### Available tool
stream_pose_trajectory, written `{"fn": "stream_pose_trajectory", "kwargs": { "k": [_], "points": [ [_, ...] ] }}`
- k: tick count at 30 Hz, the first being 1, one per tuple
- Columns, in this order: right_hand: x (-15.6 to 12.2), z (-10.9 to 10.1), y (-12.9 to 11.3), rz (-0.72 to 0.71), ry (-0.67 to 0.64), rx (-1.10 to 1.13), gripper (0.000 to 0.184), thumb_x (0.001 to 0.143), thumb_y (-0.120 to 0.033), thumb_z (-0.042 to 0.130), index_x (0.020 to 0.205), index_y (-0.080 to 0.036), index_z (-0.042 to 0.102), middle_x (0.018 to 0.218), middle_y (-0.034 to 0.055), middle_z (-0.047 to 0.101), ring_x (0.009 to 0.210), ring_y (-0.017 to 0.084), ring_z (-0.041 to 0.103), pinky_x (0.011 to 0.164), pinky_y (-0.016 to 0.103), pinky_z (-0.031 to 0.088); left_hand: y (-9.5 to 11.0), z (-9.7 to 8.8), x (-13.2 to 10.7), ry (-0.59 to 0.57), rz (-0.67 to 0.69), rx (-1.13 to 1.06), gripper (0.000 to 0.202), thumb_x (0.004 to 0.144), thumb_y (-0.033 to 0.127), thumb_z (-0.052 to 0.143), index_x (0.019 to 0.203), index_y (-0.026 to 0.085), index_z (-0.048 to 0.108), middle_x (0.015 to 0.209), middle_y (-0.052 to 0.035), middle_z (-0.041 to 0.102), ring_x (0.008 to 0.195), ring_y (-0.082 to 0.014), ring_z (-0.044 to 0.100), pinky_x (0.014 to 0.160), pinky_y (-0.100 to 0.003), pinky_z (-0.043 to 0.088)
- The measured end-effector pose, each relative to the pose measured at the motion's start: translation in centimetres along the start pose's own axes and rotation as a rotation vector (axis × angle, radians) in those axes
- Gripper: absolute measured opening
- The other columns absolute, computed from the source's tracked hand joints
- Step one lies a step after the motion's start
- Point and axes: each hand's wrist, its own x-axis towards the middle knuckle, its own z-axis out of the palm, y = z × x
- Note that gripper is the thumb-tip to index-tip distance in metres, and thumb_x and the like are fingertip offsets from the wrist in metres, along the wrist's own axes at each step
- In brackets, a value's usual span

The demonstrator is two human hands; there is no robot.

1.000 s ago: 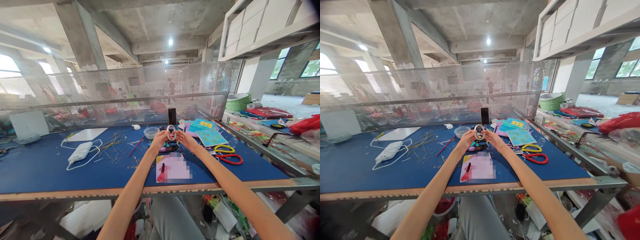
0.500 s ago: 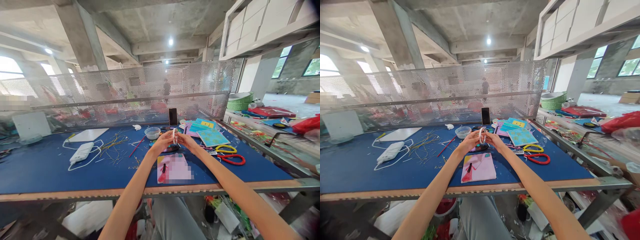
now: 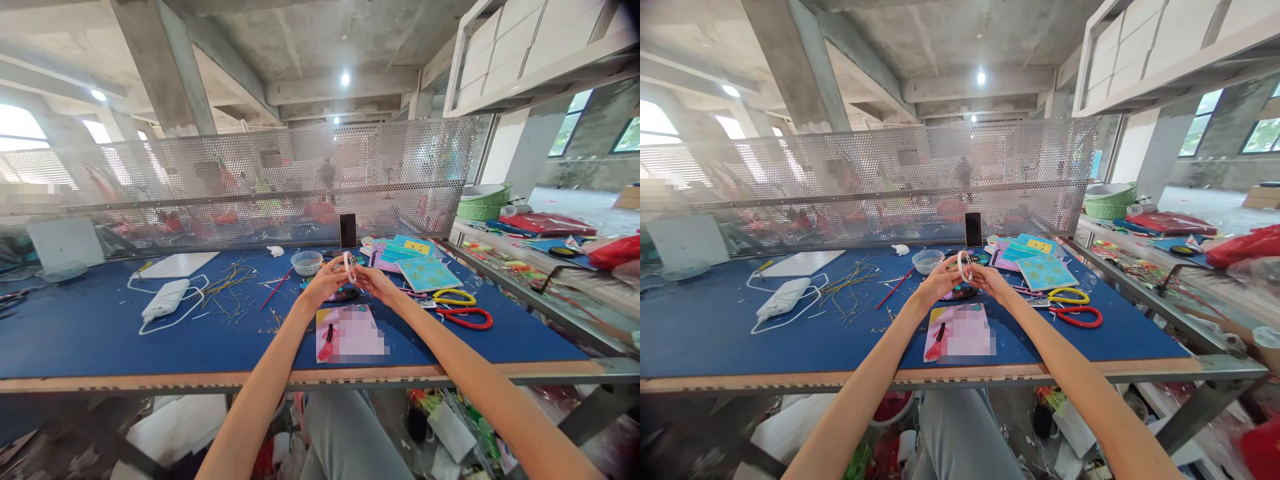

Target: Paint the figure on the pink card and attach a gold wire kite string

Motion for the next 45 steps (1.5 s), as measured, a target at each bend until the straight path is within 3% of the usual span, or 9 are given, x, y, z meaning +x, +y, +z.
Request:
{"fn": "stream_pose_trajectory", "kwargs": {
  "k": [7,14,20,30,35,41,45],
  "points": [
    [-0.1,0.1,-0.2,0.005,0.010,0.002,0.026,0.098,-0.023,0.055,0.081,-0.016,0.073,0.082,0.0043,0.078,0.069,0.010,0.072,0.067,0.017,0.059,0.0,0.1,-0.1,-0.003,-0.024,0.013,0.076,0.061,0.007,0.085,0.131,0.021,0.060,0.092,-0.0055,0.076,0.084,-0.0168,0.071,0.087,-0.030,0.049],
    [0.1,-0.4,0.3,-0.012,-0.012,-0.017,0.021,0.096,-0.028,0.058,0.087,-0.017,0.074,0.089,0.0054,0.079,0.077,0.012,0.074,0.073,0.020,0.059,-0.4,0.3,0.1,0.080,-0.020,0.031,0.050,0.075,0.036,0.082,0.119,0.017,0.068,0.091,-0.0070,0.075,0.084,-0.0167,0.071,0.089,-0.031,0.049],
    [0.3,-0.6,0.4,-0.016,-0.018,-0.031,0.024,0.097,-0.030,0.056,0.092,-0.016,0.075,0.098,0.0074,0.079,0.082,0.013,0.075,0.074,0.019,0.058,-0.3,0.3,-0.1,0.072,-0.017,0.037,0.050,0.070,0.028,0.086,0.117,0.019,0.069,0.093,-0.0063,0.076,0.086,-0.0165,0.071,0.091,-0.031,0.048],
    [0.2,-0.7,0.3,-0.020,0.009,-0.026,0.023,0.098,-0.029,0.053,0.094,-0.019,0.073,0.096,0.0054,0.079,0.086,0.014,0.075,0.078,0.022,0.059,-0.6,-0.2,0.1,0.042,-0.004,0.060,0.043,0.065,0.021,0.086,0.106,0.016,0.074,0.094,-0.0077,0.075,0.087,-0.0162,0.070,0.090,-0.029,0.049],
    [-0.1,-0.6,0.0,-0.036,0.011,-0.029,0.021,0.095,-0.031,0.057,0.094,-0.021,0.074,0.094,0.0059,0.079,0.093,0.015,0.074,0.087,0.024,0.057,-0.6,-0.1,0.0,0.033,-0.009,0.110,0.045,0.059,0.015,0.088,0.102,0.013,0.075,0.097,-0.0094,0.075,0.090,-0.0179,0.069,0.089,-0.030,0.049],
    [-0.3,-0.1,-0.1,-0.058,-0.006,-0.030,0.020,0.094,-0.031,0.058,0.091,-0.020,0.075,0.100,0.0070,0.078,0.096,0.015,0.073,0.094,0.026,0.054,-1.0,-0.1,-0.2,0.141,0.047,0.165,0.028,0.060,0.016,0.090,0.083,0.013,0.074,0.085,-0.0044,0.075,0.083,-0.0138,0.069,0.087,-0.026,0.046],
    [-0.2,0.0,-0.1,-0.049,-0.027,-0.041,0.023,0.095,-0.033,0.056,0.098,-0.021,0.075,0.105,0.0064,0.077,0.099,0.015,0.072,0.099,0.028,0.053,-0.9,-0.2,-0.3,0.234,0.088,0.139,0.029,0.067,0.025,0.087,0.090,0.011,0.075,0.084,-0.0067,0.076,0.081,-0.0147,0.070,0.085,-0.026,0.047]
  ]
}}
